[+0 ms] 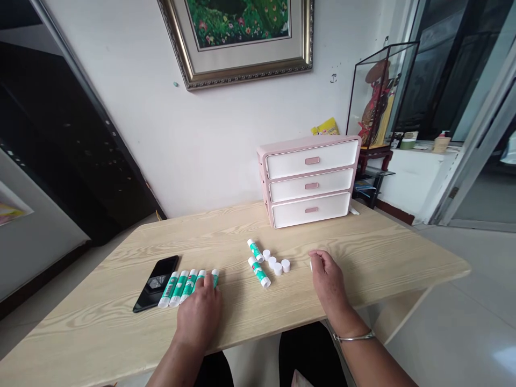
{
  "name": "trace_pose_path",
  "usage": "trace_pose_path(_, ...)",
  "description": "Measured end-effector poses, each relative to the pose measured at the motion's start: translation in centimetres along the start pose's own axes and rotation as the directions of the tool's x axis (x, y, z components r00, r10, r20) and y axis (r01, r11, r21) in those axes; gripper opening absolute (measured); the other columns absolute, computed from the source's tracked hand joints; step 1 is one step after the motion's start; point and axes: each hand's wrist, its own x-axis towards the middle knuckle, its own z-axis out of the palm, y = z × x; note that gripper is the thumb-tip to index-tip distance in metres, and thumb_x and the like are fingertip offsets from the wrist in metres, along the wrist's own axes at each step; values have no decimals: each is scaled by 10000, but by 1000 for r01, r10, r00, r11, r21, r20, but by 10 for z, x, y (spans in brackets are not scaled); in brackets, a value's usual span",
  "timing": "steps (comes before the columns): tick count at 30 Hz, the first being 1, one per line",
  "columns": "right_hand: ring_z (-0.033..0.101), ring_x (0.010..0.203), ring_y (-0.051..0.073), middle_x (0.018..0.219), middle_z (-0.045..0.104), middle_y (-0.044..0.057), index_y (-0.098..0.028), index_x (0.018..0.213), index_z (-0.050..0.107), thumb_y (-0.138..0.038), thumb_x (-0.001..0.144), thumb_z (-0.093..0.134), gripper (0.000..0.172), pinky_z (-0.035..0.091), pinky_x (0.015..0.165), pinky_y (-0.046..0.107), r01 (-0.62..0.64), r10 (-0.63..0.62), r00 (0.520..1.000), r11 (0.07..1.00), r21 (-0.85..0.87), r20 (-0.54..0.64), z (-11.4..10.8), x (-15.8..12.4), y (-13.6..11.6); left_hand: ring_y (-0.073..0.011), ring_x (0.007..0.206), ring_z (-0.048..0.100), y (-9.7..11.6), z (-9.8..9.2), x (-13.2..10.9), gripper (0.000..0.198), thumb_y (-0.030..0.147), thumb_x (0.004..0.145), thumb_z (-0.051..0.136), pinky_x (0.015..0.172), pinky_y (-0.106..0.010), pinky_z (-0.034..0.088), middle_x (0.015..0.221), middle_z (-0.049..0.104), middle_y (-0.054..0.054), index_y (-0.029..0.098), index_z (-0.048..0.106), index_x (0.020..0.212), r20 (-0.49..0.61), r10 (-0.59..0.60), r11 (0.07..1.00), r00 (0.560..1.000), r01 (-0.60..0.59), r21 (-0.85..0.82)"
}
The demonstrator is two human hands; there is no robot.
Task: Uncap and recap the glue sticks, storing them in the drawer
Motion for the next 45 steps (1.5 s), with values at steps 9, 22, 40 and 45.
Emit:
trace_pose_path(9, 636, 723, 214, 858, 715, 36, -207, 1171, 627, -589, 870, 547, 492, 470, 689, 333, 56, -43, 991, 993, -106, 125, 8, -5, -4, -170, 638, 650, -18, 15, -3, 233, 206, 1003, 461, 450, -257, 370, 1083, 680, -112, 172, 667, 1106, -136, -14, 1000, 991, 12, -19)
trace_pose_path(22, 679, 1046, 232, 1253, 717, 73, -245, 1376, 622, -299, 868, 541, 516, 522, 923, 371, 288, -190, 904, 933, -217, 383, 19, -5, 10, -163, 849, 725, 38, 4, 0, 435, 185, 991, 462, 724, -269, 548, 1343, 584, -74, 291, 532, 1407, 36, 307, 885, 951, -271, -378)
trace_pose_path(40, 643, 1027, 238, 1097, 696, 87, -188, 1131, 645, -277, 817, 527, 347, 490, 918, 373, 344, -288, 922, 917, -204, 260, 8, -14, 1, -236, 883, 696, 51, -23, 10, 327, 251, 962, 448, 748, -305, 485, 1052, 672, -81, 248, 667, 1205, 123, 370, 838, 921, -274, -471)
trace_pose_path(45, 612, 872, 232, 900, 654, 45, -215, 935, 568, -241, 766, 570, 171, 473, 790, 339, 475, -361, 865, 815, -333, 349, 11, -24, -12, -271, 843, 714, 46, -15, 4, 319, 380, 955, 505, 692, -325, 471, 1059, 669, -105, 210, 657, 1177, 121, 237, 913, 964, -179, -368)
